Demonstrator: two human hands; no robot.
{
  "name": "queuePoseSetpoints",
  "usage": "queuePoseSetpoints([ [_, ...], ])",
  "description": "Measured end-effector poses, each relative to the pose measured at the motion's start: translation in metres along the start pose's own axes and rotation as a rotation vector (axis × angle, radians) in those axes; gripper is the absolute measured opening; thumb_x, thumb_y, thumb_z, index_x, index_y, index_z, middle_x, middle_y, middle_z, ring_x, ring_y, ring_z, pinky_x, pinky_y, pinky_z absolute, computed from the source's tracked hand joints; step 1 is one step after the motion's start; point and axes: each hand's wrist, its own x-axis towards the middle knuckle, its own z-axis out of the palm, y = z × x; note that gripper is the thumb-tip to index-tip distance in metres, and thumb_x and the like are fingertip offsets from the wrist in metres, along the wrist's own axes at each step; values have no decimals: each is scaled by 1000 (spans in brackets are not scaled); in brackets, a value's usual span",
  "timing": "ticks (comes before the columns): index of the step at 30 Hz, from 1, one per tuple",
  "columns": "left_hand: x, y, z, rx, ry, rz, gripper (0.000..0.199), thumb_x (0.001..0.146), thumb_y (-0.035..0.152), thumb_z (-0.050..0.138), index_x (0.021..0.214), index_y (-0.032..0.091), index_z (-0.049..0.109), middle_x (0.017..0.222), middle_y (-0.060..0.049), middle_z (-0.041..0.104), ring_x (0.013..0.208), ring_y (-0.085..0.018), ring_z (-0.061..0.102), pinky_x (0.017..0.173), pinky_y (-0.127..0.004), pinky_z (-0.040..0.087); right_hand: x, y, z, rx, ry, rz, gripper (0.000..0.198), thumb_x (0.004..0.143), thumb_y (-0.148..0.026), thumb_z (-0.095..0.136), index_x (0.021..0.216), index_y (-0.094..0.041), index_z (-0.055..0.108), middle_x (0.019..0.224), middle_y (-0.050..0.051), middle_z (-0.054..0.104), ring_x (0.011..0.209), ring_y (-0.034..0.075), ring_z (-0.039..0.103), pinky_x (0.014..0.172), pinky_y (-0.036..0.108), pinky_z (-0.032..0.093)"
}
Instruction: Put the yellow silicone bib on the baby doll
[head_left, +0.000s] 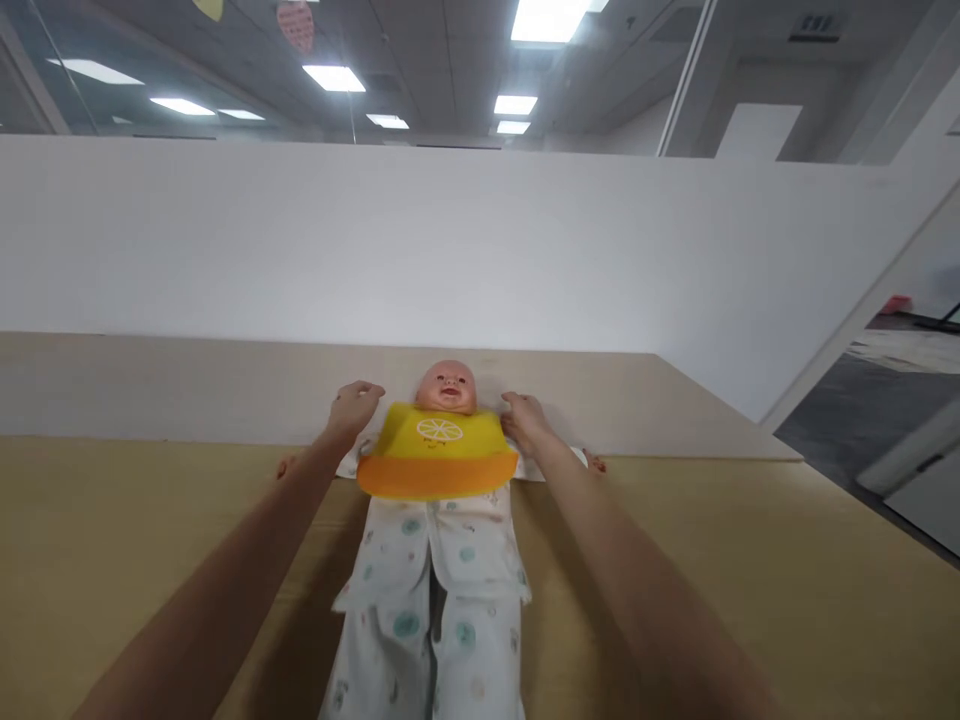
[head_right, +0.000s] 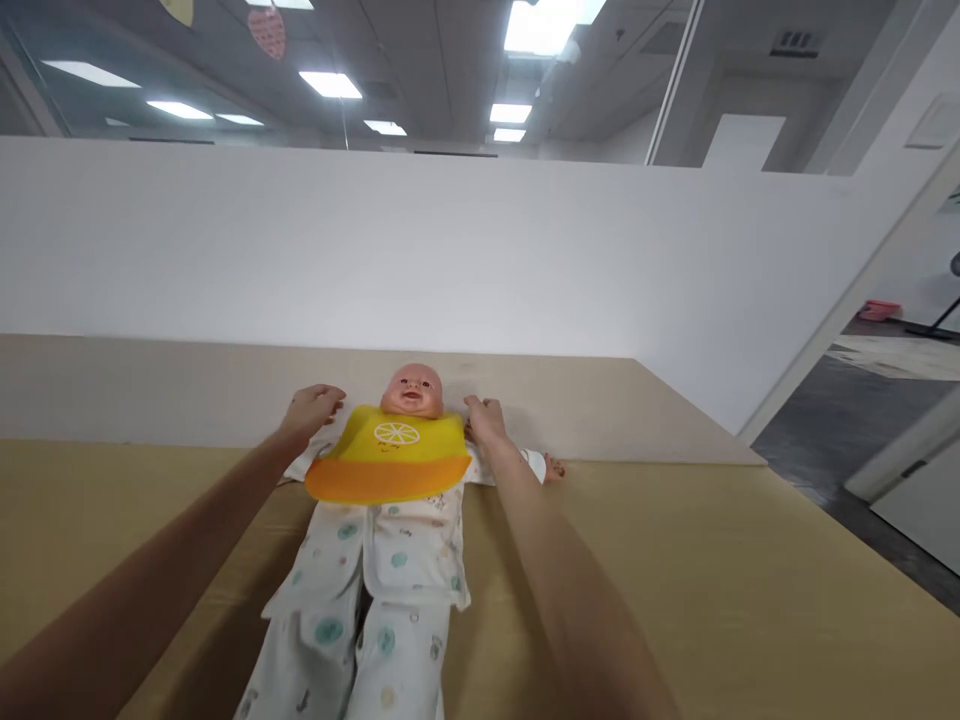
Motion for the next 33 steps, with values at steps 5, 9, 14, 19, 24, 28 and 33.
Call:
queuePoseSetpoints([
  [5,18,-5,37,-159,-266,-184,25,66,36,59,78,14,61,56,-2,60,51,-17,57,53,-29,47,22,10,21,163,-112,273,32,78,-40,51,97,-15,56,65,5,59,57,20,58,57,33,49],
  [9,26,-9,51,-267,-436,-267,28,69,41,56,76,15,63,60,-5,65,50,-19,59,52,-31,50,29,15,30,297,-141,426,34,78,-40,51,101,-15,57,72,5,64,59,19,59,59,32,49],
  [14,24,-18,45,-419,-576,-466,33,69,43,61,80,13,67,62,-8,69,54,-24,64,54,-34,54,21,11,31,455,-122,458,30,75,-34,53,99,-16,59,81,4,67,64,17,61,63,29,49],
  [19,11,-26,37,-585,-637,-417,48,65,30,68,110,13,65,78,-7,73,69,-27,69,65,-37,56,1,-1,28,522,-75,402,25,73,-31,55,94,-19,62,92,2,69,77,17,62,69,26,49],
  [24,-3,-36,34,-607,-568,-205,86,55,5,60,138,17,43,76,-4,73,63,-23,68,60,-34,54,-20,-3,26,550,-42,370,25,71,-31,55,91,-20,63,93,3,71,90,21,64,77,30,50],
  [28,-23,-39,27,-612,-551,-194,85,53,3,59,136,13,44,71,-3,72,57,-19,65,56,-28,52,-39,2,23,521,11,284,20,68,-32,55,82,-21,63,92,4,71,102,24,62,81,32,50],
  [33,-58,-37,14,-625,-506,-179,77,52,7,67,127,16,53,83,-3,74,64,-19,67,61,-28,52,-73,5,17,537,-39,257,25,68,-38,56,86,-21,62,101,5,70,102,25,63,81,34,51],
])
